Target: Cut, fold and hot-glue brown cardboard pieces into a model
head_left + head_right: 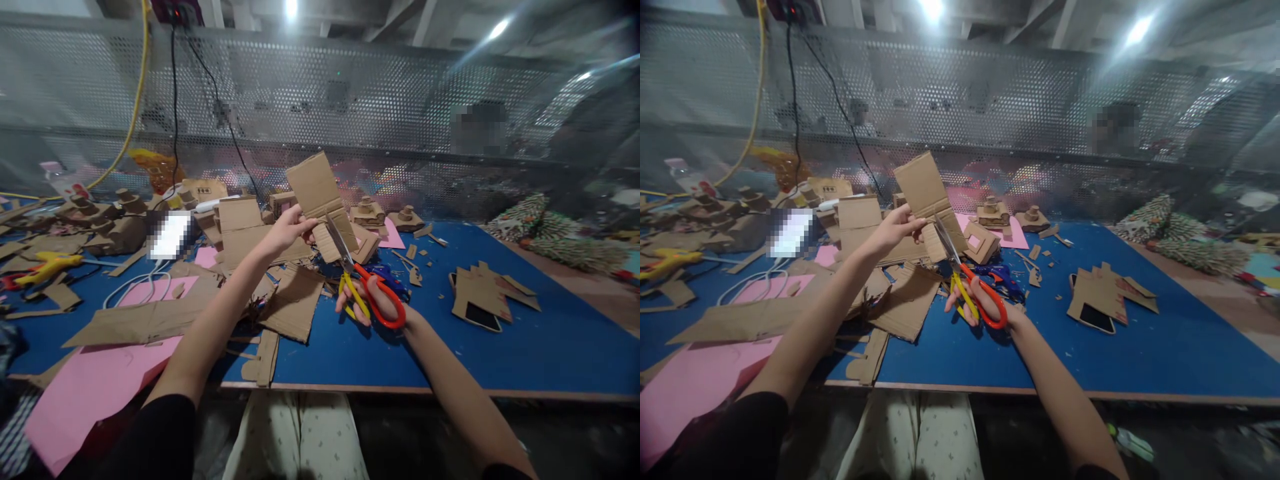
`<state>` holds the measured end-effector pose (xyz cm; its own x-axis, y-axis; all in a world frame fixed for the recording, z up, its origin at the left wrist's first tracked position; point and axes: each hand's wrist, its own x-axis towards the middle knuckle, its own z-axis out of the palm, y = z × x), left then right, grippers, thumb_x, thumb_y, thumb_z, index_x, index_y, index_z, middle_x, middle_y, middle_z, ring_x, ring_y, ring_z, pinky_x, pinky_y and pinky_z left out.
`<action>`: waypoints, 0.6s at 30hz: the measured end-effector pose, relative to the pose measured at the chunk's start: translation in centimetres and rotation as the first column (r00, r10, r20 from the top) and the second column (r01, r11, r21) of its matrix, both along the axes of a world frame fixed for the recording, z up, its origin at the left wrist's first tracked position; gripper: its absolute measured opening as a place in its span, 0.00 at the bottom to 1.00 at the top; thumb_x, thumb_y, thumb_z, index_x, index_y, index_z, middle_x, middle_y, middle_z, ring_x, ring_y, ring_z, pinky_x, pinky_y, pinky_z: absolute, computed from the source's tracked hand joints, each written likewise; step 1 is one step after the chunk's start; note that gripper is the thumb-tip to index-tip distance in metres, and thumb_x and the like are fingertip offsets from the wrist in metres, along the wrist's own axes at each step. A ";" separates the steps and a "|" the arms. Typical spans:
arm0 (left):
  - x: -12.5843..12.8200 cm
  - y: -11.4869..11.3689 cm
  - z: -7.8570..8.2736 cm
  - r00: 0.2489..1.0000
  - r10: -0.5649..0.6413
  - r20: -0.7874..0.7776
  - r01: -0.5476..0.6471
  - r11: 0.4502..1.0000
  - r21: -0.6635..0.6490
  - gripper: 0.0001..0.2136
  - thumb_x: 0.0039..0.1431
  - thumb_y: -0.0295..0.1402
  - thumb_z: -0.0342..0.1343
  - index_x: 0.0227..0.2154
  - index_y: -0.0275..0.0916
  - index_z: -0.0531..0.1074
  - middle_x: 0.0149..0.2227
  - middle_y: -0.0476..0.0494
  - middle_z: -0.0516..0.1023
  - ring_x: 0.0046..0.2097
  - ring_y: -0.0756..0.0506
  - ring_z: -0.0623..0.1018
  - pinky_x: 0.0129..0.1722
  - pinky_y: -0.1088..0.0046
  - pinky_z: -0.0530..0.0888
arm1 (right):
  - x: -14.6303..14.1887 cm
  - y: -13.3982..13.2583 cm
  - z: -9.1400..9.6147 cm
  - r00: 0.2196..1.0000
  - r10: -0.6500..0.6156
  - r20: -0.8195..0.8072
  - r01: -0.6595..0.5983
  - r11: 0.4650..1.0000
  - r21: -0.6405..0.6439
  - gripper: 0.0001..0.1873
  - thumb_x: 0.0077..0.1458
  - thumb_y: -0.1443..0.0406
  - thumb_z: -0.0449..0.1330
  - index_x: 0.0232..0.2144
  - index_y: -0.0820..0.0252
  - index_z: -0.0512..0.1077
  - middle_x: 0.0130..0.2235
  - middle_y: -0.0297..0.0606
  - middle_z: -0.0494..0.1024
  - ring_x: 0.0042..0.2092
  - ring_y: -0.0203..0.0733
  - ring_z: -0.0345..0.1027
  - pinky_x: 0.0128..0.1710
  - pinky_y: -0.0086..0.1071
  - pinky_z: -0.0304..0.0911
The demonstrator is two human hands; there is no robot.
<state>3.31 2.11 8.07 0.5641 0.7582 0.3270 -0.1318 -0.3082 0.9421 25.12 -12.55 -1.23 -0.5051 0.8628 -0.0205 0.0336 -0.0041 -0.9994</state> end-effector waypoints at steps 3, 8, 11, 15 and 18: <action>-0.1 -0.3 0.2 1.000 -0.019 0.019 0.021 0.998 -0.066 0.07 0.56 0.30 0.60 0.31 0.37 0.66 0.19 0.50 0.73 0.21 0.51 0.72 0.23 0.76 0.68 | -0.6 0.2 0.2 0.999 -0.040 0.018 0.039 0.999 0.025 0.40 0.47 0.28 0.40 0.37 0.55 0.60 0.36 0.41 0.78 0.17 0.30 0.59 0.14 0.29 0.53; 0.6 -0.1 -0.3 0.998 -0.016 0.069 0.028 0.985 -0.172 0.07 0.55 0.28 0.61 0.31 0.36 0.67 0.22 0.50 0.74 0.22 0.53 0.72 0.24 0.78 0.70 | -0.7 0.1 0.3 0.998 -0.054 0.040 0.053 0.999 0.006 0.40 0.48 0.29 0.38 0.38 0.56 0.60 0.36 0.41 0.78 0.18 0.30 0.59 0.15 0.28 0.52; 0.4 0.5 -0.5 0.993 0.058 0.103 -0.038 0.981 -0.188 0.08 0.53 0.28 0.62 0.32 0.35 0.67 0.24 0.51 0.74 0.22 0.54 0.72 0.24 0.78 0.71 | -0.4 -0.2 0.4 0.999 0.017 0.045 -0.016 1.000 -0.024 0.40 0.51 0.30 0.39 0.41 0.57 0.61 0.36 0.41 0.78 0.18 0.30 0.60 0.16 0.28 0.55; -0.7 1.7 -0.4 0.979 0.149 0.142 -0.132 0.984 -0.123 0.10 0.51 0.29 0.63 0.31 0.36 0.66 0.21 0.55 0.70 0.20 0.56 0.68 0.21 0.80 0.68 | 0.0 -0.5 0.2 0.998 0.045 0.048 -0.044 0.999 -0.020 0.40 0.52 0.31 0.38 0.44 0.57 0.61 0.35 0.40 0.78 0.18 0.29 0.60 0.16 0.27 0.56; -1.4 2.4 -0.4 0.973 0.177 0.150 -0.166 0.983 -0.084 0.09 0.52 0.30 0.62 0.32 0.36 0.66 0.21 0.56 0.69 0.20 0.56 0.67 0.20 0.81 0.66 | 0.0 -0.5 -0.1 0.998 0.043 0.041 -0.043 0.999 -0.016 0.40 0.52 0.31 0.37 0.44 0.57 0.62 0.35 0.40 0.78 0.18 0.30 0.60 0.17 0.27 0.57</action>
<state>1.93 4.51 7.68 0.3696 0.8633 0.3436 -0.2301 -0.2732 0.9340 25.15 -13.02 -1.31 -0.5401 0.8398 -0.0553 0.0753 -0.0172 -0.9970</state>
